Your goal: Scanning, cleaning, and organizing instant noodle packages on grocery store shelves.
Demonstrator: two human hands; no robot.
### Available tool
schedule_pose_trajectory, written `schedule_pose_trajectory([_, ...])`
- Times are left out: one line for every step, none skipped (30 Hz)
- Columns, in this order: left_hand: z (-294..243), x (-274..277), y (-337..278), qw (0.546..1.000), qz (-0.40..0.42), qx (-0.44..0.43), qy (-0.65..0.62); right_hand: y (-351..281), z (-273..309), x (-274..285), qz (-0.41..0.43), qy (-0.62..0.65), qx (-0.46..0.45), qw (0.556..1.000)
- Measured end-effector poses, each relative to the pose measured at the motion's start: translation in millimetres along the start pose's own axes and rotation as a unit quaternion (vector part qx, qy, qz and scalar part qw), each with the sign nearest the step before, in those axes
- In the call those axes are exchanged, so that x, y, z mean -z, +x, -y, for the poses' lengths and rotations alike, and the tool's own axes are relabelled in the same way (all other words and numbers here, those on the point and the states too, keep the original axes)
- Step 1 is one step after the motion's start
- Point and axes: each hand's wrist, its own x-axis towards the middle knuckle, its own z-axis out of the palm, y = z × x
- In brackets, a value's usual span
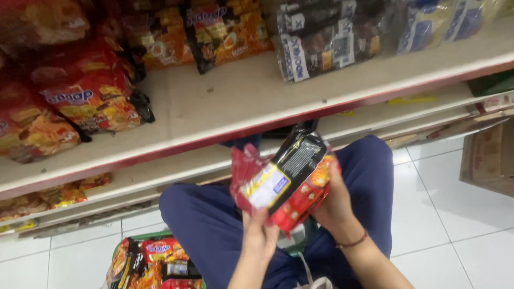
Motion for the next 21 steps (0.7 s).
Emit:
schedule_pose_trajectory([-2.6,-6.8,-5.7,0.998,0.023,0.034,-0.054,5.1,-6.2,7.3,0.034,0.003,-0.027,0.999])
schedule_pose_trajectory([-8.2,-16.0,-8.1,0.997,0.030,0.034,-0.055,13.6,-8.3,13.3,0.038,0.002,-0.021,0.999])
schedule_pose_trajectory([-13.7,-25.0,-10.6,0.998,0.045,-0.041,0.025,22.3,-10.3,19.2,0.008,-0.033,-0.038,0.999])
schedule_pose_trajectory([-19.0,-33.4,-15.3,0.986,0.056,-0.116,0.103,29.5,-12.7,25.5,-0.024,-0.067,-0.056,0.996])
schedule_pose_trajectory([-26.4,-36.2,-16.7,0.986,0.060,-0.117,0.102,34.4,-11.7,32.7,-0.022,-0.068,-0.052,0.996])
schedule_pose_trajectory([-34.0,-38.7,-18.0,0.956,0.075,-0.194,0.209,39.2,-11.1,39.9,0.018,-0.108,-0.057,0.992])
schedule_pose_trajectory([-41.8,-41.1,-19.4,0.907,0.087,-0.268,0.312,44.1,-10.4,47.0,0.058,-0.148,-0.061,0.985])
schedule_pose_trajectory([-46.1,-43.1,-18.6,0.906,0.091,-0.271,0.311,40.4,-6.9,43.3,0.061,-0.149,-0.056,0.985])
schedule_pose_trajectory([-50.5,-45.1,-17.8,0.837,0.102,-0.364,0.396,36.7,-3.4,39.7,0.061,-0.144,-0.110,0.982])
schedule_pose_trajectory([-54.5,-46.4,-18.8,0.751,0.108,-0.448,0.473,30.5,-0.7,37.3,0.058,-0.137,-0.165,0.975])
schedule_pose_trajectory([-55.7,-44.0,-17.2,0.751,0.110,-0.449,0.472,26.5,1.1,34.3,0.058,-0.138,-0.162,0.975])
schedule_pose_trajectory([-57.1,-40.5,-17.0,0.719,0.146,-0.476,0.486,21.4,1.6,31.8,0.047,-0.090,-0.179,0.979])
schedule_pose_trajectory([-58.3,-37.0,-16.7,0.684,0.181,-0.501,0.499,16.4,2.0,29.5,0.035,-0.041,-0.196,0.979])
schedule_pose_trajectory([-63.3,-38.9,-16.9,0.684,0.181,-0.500,0.499,8.7,7.7,15.6,0.035,-0.041,-0.195,0.979])
schedule_pose_trajectory([-68.0,-40.7,-16.9,0.645,0.218,-0.537,0.498,1.2,13.3,1.8,0.070,-0.040,-0.197,0.977])
schedule_pose_trajectory([-72.8,-41.7,-17.6,0.603,0.254,-0.571,0.496,-7.0,18.1,-11.4,0.105,-0.039,-0.199,0.973])
schedule_pose_trajectory([-74.7,-41.5,-20.3,0.603,0.254,-0.570,0.496,-13.2,19.8,-21.3,0.105,-0.039,-0.199,0.974])
schedule_pose_trajectory([-75.4,-41.2,-25.0,0.544,0.295,-0.548,0.563,-21.5,22.1,-30.3,0.125,-0.044,-0.203,0.970])
schedule_pose_trajectory([-76.1,-40.8,-29.7,0.480,0.333,-0.519,0.623,-29.7,24.2,-39.3,0.145,-0.050,-0.206,0.967])
schedule_pose_trajectory([-71.4,-43.9,-32.3,0.481,0.333,-0.518,0.624,-32.2,27.5,-49.1,0.143,-0.049,-0.207,0.967])
schedule_pose_trajectory([-66.9,-47.0,-35.0,0.436,0.372,-0.523,0.631,-34.6,30.7,-58.9,0.047,-0.012,-0.205,0.977])
